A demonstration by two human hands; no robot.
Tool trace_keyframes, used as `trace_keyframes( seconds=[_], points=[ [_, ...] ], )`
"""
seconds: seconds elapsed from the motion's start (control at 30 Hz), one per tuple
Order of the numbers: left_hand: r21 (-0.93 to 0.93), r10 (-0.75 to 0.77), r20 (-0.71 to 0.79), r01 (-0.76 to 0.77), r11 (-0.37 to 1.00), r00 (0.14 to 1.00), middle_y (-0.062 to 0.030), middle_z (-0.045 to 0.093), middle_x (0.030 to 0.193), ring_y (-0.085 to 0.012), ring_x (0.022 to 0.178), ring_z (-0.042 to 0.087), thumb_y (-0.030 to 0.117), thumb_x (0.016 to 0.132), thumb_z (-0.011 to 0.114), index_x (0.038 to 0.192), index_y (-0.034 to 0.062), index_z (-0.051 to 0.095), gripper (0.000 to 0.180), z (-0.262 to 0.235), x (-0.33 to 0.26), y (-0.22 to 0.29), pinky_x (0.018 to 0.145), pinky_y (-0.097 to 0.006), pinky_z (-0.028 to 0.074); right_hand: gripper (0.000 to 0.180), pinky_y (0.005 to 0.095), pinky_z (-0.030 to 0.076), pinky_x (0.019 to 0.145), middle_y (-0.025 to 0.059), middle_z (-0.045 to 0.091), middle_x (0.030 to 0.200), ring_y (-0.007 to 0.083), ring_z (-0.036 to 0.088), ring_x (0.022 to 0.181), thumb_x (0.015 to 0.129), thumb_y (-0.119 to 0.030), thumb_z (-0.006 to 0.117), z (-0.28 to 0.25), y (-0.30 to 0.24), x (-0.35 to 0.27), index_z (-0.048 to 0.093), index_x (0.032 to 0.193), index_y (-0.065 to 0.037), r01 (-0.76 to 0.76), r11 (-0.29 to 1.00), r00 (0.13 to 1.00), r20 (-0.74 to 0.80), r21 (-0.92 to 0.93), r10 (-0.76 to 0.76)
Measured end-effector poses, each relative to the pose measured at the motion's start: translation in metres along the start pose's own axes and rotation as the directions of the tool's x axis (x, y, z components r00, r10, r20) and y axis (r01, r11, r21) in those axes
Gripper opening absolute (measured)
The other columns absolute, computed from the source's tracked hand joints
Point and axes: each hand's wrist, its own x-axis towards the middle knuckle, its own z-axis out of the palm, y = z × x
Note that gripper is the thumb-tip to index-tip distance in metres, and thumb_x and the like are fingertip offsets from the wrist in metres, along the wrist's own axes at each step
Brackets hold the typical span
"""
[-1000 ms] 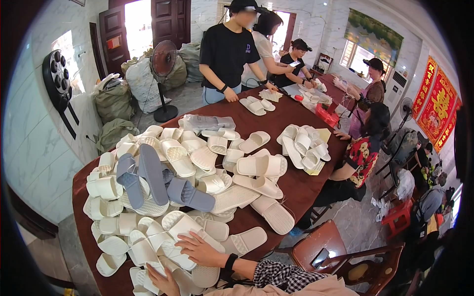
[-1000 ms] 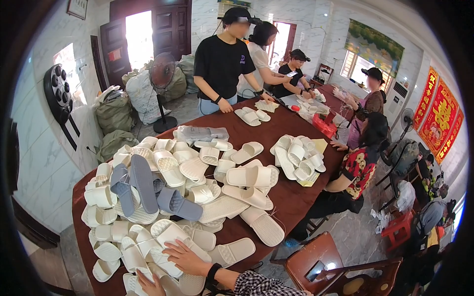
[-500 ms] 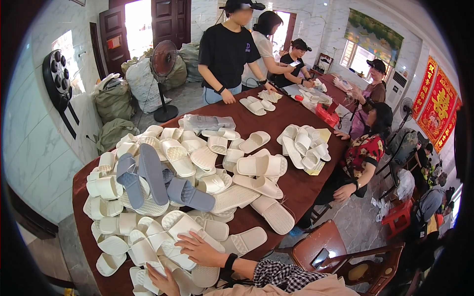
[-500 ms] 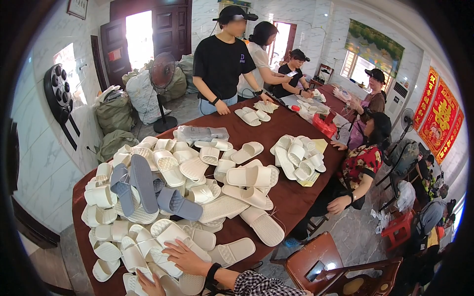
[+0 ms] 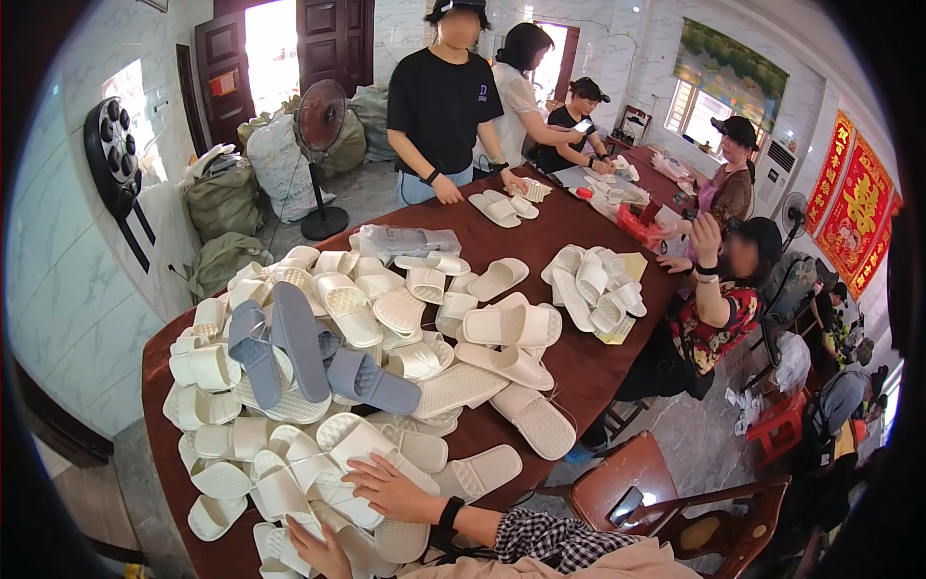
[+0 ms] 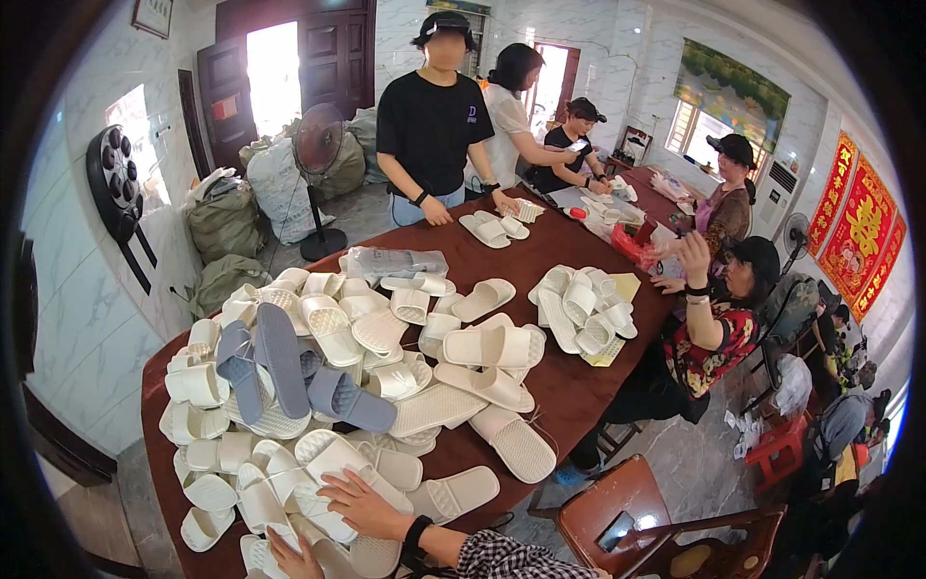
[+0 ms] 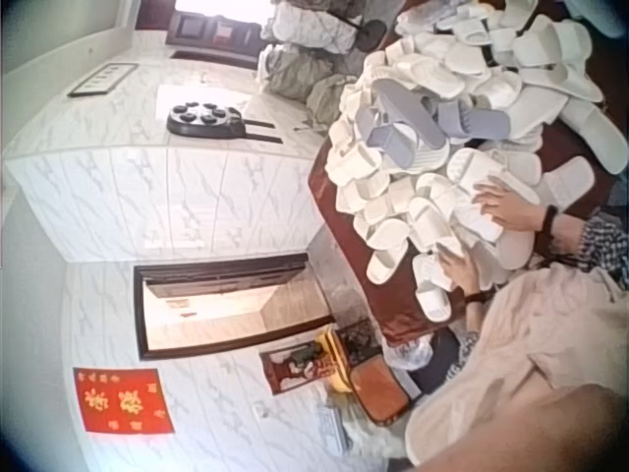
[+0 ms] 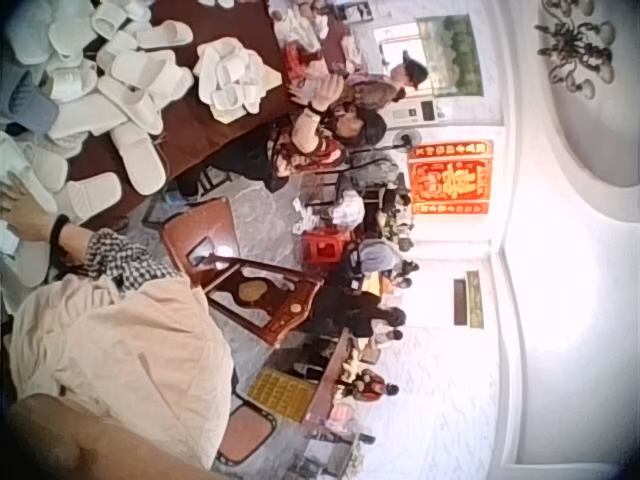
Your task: Moving large material bags and then organizing a large quantity of white slippers on a communal work table in a factory.
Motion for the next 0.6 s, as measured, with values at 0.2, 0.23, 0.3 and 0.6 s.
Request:
trace_keyframes(
  seconds=[0.2,0.23,0.3,0.6],
  points=[
    [0.005,0.008,-0.017,-0.008,1.000,1.000,-0.0297,0.036,0.134,-0.0463,0.121,0.038,0.053,0.089,0.048,0.144,0.0036,0.024,0.078,-0.0027,-0.0002,0.0046,0.097,-0.053,0.034,0.027,0.0462,0.006,0.116,0.0052,0.040,0.135,0.0233,0.018,0.139,0.072,-0.009,0.065,0.0011,0.0003,-0.0002,0.056,0.097,-0.009,-0.001,1.000,1.000,0.003,0.001,0.001],
    [0.005,0.008,-0.016,-0.008,1.000,1.000,-0.0297,0.036,0.134,-0.0463,0.121,0.038,0.053,0.089,0.048,0.144,0.0036,0.024,0.078,-0.0026,-0.0002,0.0049,0.097,-0.053,0.034,0.027,0.0463,0.007,0.116,0.0052,0.040,0.135,0.0233,0.018,0.139,0.072,-0.009,0.065,0.0011,0.0005,-0.0002,0.056,0.097,-0.009,-0.002,1.000,1.000,0.003,0.003,0.002],
    [-0.003,0.010,-0.016,-0.010,1.000,1.000,-0.0298,0.036,0.134,-0.0463,0.121,0.037,0.053,0.089,0.048,0.144,0.0039,0.024,0.078,-0.0023,-0.0002,0.0052,0.097,-0.053,0.034,0.027,0.0463,0.007,0.116,0.0052,0.040,0.135,0.0233,0.018,0.139,0.072,-0.008,0.065,0.0008,0.0009,-0.0008,0.056,0.097,-0.009,-0.001,1.000,1.000,0.001,0.005,0.001],
    [0.025,-0.018,-0.008,0.019,1.000,1.000,-0.0293,0.035,0.134,-0.0463,0.121,0.037,0.054,0.088,0.046,0.144,0.0050,0.023,0.078,-0.0024,0.0000,0.0048,0.097,-0.053,0.034,0.027,0.0468,0.008,0.115,0.0050,0.041,0.135,0.0228,0.018,0.139,0.072,-0.008,0.064,0.0026,0.0005,-0.0007,0.055,0.097,-0.009,0.002,1.000,1.000,-0.009,-0.015,-0.002]
  ],
)
